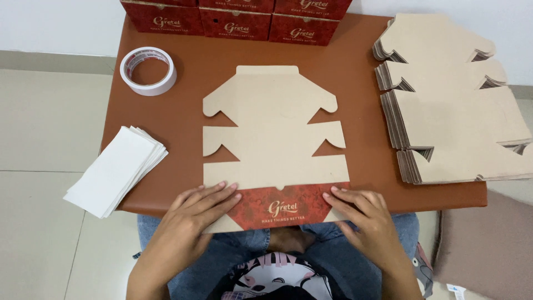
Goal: Assembling a decorative cardboard box by folding a flat cutout and inserting a paper liner.
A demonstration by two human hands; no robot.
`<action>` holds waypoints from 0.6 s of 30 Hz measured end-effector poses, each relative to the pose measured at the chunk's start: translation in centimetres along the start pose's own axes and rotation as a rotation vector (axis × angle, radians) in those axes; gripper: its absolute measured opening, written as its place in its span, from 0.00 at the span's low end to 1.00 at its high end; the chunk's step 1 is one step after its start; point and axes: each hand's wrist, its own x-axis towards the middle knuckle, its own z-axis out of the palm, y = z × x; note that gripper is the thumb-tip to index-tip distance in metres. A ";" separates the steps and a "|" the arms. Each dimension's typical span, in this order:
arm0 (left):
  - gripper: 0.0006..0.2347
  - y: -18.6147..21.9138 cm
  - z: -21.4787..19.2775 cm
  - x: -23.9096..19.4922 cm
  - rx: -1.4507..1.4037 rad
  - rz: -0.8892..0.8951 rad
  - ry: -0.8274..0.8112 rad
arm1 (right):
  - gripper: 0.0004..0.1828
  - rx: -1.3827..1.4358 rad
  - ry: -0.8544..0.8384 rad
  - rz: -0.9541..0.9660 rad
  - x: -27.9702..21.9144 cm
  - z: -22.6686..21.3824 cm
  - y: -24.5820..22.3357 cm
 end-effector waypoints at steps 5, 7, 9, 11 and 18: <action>0.28 -0.9 -0.3 -0.1 -0.164 0.015 0.094 | 0.31 0.255 0.128 -0.011 -0.1 -0.1 1.1; 0.28 -1.1 -0.2 0.6 -0.266 0.052 0.154 | 0.28 0.370 0.199 -0.018 1.0 -0.1 1.7; 0.17 -1.2 0.1 1.6 -0.359 -0.078 0.258 | 0.18 0.664 0.281 -0.037 2.7 -0.2 1.9; 0.10 -0.9 0.2 3.2 -0.393 -0.089 0.340 | 0.12 0.700 0.360 0.051 4.7 -0.3 1.2; 0.20 0.5 -0.6 7.6 -0.299 -0.416 0.435 | 0.34 0.775 0.341 0.259 11.6 -0.3 0.7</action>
